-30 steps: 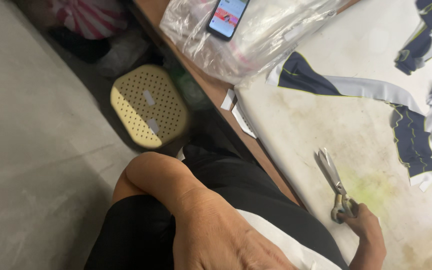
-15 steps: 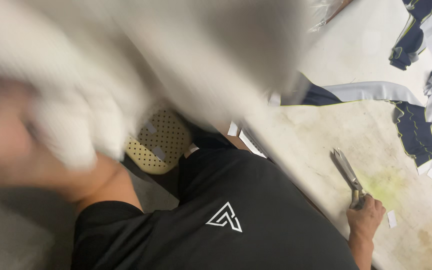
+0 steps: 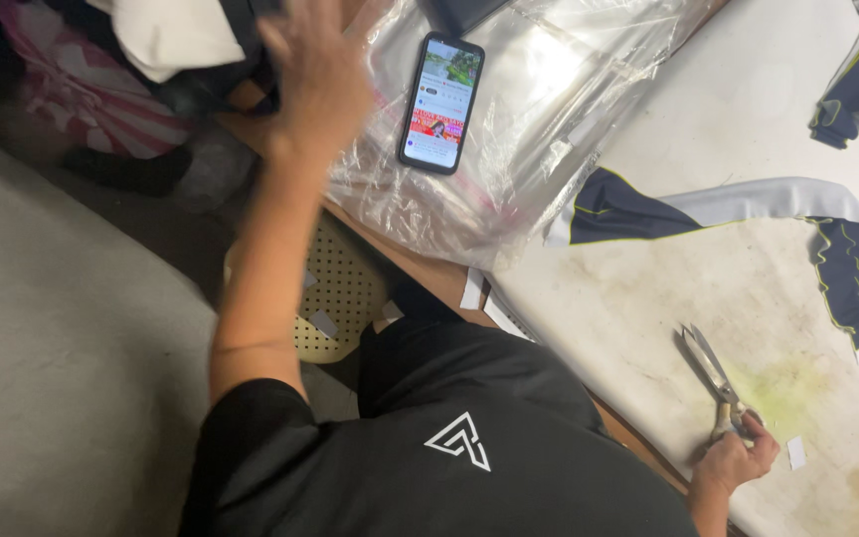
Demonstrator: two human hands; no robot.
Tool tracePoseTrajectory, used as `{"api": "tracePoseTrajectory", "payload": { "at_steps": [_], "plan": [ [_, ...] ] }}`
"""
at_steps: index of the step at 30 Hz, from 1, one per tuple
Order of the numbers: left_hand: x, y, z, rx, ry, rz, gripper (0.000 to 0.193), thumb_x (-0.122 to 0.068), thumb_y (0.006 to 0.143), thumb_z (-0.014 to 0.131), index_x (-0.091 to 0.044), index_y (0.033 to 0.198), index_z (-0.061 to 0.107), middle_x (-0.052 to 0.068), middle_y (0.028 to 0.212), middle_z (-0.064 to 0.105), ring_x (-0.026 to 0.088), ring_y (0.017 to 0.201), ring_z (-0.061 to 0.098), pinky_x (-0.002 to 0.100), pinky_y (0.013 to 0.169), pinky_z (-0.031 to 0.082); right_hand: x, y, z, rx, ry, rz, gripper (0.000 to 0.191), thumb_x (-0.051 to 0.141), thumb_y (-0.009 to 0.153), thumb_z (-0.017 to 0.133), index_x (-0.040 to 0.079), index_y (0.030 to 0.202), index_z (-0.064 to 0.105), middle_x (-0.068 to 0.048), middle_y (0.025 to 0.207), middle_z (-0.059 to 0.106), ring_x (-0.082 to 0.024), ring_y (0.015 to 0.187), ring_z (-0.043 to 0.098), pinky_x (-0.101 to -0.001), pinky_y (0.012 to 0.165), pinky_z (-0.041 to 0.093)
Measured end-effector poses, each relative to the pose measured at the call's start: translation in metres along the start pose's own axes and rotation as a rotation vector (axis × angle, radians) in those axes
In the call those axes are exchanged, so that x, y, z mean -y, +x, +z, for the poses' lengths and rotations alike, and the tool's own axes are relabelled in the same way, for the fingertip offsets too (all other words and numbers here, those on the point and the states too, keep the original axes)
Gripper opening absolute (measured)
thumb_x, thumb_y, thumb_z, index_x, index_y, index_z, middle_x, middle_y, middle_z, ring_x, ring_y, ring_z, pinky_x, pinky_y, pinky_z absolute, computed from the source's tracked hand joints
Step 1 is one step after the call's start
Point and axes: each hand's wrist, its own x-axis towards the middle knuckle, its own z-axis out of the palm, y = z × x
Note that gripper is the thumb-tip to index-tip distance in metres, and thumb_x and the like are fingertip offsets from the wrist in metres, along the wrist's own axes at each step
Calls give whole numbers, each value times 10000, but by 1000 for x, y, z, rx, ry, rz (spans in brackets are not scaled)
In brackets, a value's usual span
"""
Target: The person uses shears to cut a long strip of dark blue fabric with yellow trim on a white worktable. They repeatedly position the fabric, cut along its length, and trim small offcuts, leaving cut pieces on the table.
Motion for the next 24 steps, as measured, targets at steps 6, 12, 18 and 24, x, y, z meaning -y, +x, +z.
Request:
{"api": "tracePoseTrajectory", "payload": {
  "at_steps": [6,12,18,24],
  "plan": [
    [-26,-23,92,175,-282,159,423,-413,1086,643,-371,1504,599,166,1703,81,456,1554,-15,823,1128,-16,9,-1,10,-128,-101,-40,365,-136,738,386,-34,1016,600,-200,1205,556,-362,1197,470,-485,1091,349],
    [-31,-14,80,274,-230,147,505,-565,1029,600,-435,1516,576,137,1703,24,486,1534,-26,860,1081,-26,10,3,12,-132,-152,-29,305,-101,755,368,-12,991,539,-176,1196,562,-347,1189,469,-469,1100,357],
    [-35,-13,79,342,-142,121,533,-672,1021,509,-480,1518,540,110,1709,13,498,1536,3,857,1093,4,9,0,9,-120,-223,-53,321,-109,720,375,-14,988,522,-181,1183,576,-356,1187,478,-505,1117,322],
    [-15,-19,73,79,-259,91,777,-752,1005,149,-374,1661,321,153,1736,46,410,1625,191,770,1232,124,5,-1,10,-122,-189,-56,310,-82,732,363,-6,986,521,-183,1151,572,-368,1193,461,-506,1099,353]
  ]
}}
